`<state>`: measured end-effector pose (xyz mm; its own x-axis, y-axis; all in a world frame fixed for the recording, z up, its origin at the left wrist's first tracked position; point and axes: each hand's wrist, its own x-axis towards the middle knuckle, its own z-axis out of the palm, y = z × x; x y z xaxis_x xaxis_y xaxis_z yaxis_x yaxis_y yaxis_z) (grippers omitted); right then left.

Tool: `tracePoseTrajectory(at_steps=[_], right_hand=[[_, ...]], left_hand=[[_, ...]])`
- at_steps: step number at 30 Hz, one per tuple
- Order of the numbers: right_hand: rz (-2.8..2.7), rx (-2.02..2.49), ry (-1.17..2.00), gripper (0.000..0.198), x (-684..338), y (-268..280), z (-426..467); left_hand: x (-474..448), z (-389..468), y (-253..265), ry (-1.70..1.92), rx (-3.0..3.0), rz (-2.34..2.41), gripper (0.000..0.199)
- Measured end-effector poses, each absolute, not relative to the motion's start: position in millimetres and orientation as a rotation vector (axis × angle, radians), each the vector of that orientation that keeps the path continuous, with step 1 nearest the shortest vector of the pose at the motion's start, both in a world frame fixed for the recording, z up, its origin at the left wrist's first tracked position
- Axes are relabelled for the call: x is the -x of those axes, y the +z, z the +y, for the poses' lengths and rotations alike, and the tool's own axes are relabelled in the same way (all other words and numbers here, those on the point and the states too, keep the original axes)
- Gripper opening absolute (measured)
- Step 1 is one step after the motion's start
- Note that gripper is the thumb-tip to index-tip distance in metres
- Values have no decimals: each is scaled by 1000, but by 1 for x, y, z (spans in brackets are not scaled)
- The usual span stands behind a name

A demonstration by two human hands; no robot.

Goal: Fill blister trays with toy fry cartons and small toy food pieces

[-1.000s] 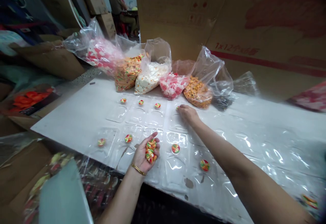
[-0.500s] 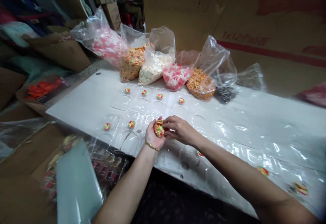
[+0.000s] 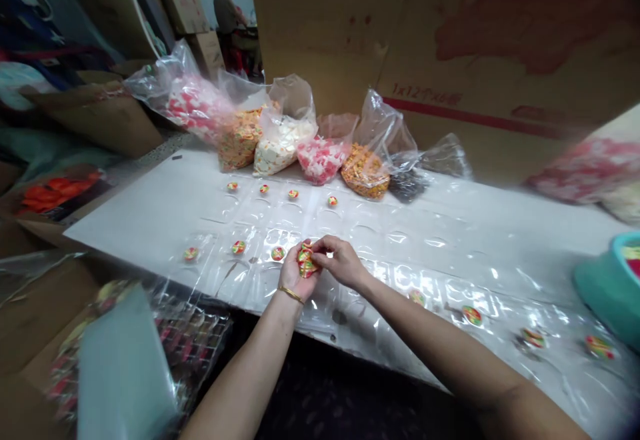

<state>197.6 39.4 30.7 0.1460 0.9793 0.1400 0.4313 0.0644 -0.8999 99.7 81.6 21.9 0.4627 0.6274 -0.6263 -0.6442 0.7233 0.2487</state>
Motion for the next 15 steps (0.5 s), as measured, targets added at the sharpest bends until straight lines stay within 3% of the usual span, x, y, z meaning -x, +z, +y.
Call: tracePoseTrajectory(at_steps=[4, 9, 15], right_hand=[[-1154, 1454, 813, 12, -238, 20, 47], [-1048, 2102, 413, 11, -339, 6, 70], [-1213, 2229, 246, 16, -368, -5, 84]], left_hand=[[-96, 74, 25, 748, 112, 741, 15], [-89, 69, 29, 698, 110, 748, 12], [-90, 63, 29, 672, 71, 765, 10]])
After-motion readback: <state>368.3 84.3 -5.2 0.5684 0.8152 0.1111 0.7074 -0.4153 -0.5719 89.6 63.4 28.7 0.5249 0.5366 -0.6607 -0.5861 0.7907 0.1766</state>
